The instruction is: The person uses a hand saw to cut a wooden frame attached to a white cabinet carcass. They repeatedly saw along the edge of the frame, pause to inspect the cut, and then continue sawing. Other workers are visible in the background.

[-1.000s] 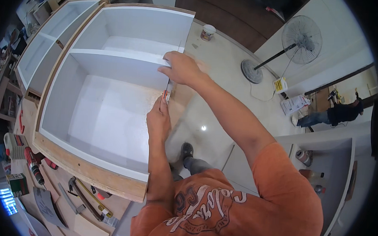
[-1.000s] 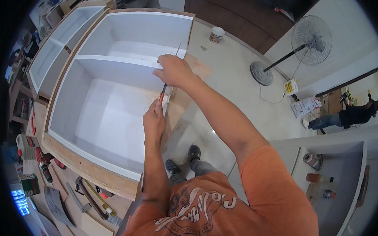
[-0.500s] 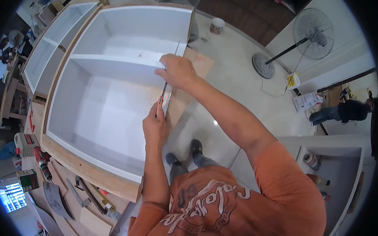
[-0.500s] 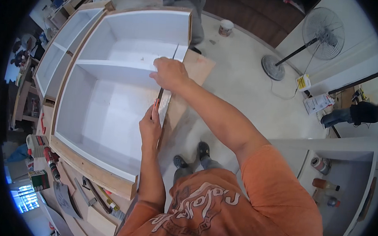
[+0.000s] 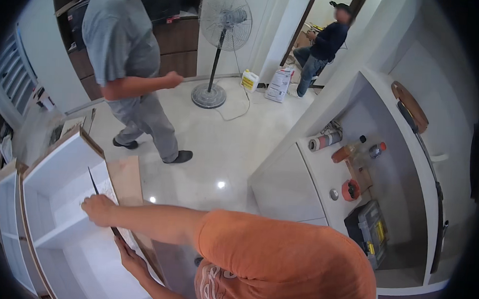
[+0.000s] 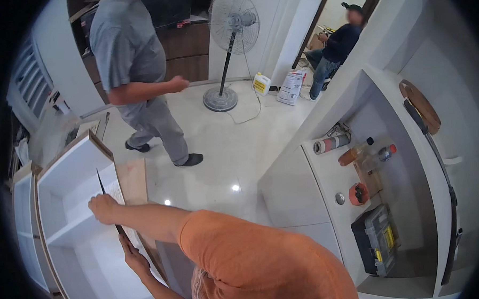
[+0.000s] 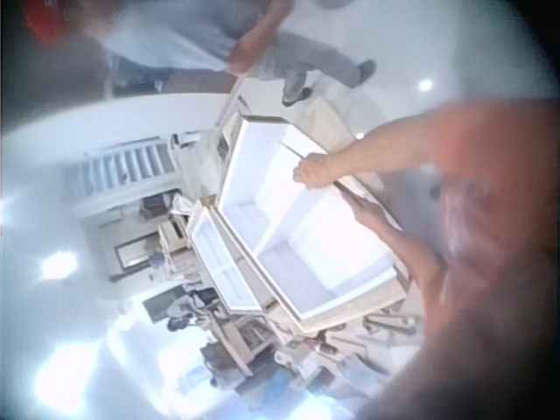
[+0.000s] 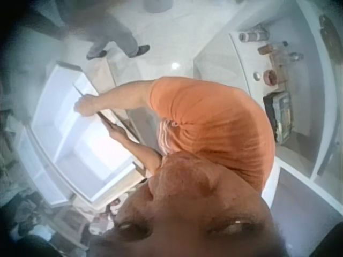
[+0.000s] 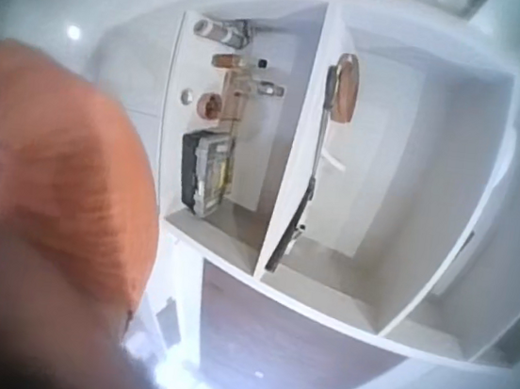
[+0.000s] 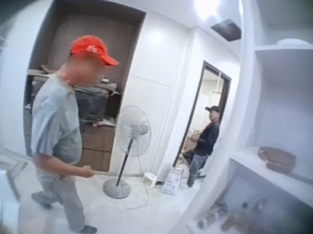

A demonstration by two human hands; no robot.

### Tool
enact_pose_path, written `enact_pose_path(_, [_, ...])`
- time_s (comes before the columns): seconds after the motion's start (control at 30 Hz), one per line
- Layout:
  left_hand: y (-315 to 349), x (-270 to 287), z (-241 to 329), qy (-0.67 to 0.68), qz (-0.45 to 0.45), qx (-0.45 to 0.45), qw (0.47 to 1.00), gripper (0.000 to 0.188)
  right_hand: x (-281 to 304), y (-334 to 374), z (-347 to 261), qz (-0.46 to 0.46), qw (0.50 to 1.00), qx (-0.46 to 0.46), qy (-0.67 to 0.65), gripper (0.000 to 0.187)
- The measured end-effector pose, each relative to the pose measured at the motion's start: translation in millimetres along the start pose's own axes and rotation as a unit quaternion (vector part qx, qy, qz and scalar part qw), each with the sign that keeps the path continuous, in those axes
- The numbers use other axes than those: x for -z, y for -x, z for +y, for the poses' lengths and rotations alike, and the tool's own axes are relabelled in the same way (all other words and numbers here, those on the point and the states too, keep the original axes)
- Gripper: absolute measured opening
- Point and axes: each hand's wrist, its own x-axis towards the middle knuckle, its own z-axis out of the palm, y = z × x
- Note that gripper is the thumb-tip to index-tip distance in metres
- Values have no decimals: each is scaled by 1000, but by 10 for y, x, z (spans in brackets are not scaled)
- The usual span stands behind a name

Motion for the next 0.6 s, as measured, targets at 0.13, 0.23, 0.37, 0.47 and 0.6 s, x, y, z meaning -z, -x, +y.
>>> enact_pose_path(0.13, [-52,-108,-306,14,6,-46,999,46,124,59,3,-6,999,-27,21,24])
enact_pose_path(0.23, [-46,-75,-141,-16,-16,-21,1000,46,100,27,-2,-2,999,-29,26,22])
enact_pose_path(0.37, [-85,-188,-363,38,12,-39,998,48,73,-12,13,-14,999,-36,10,22])
enact_pose_path(0.47, [-67,-128,-309,-33,35,-59,997,45,-52,-100,26,13,1000,-20,5,21])
enact_pose_path(0.6, [-105,87,415,-13,-44,-14,999,44,-499,-202,242,32,999,-23,-26,22])
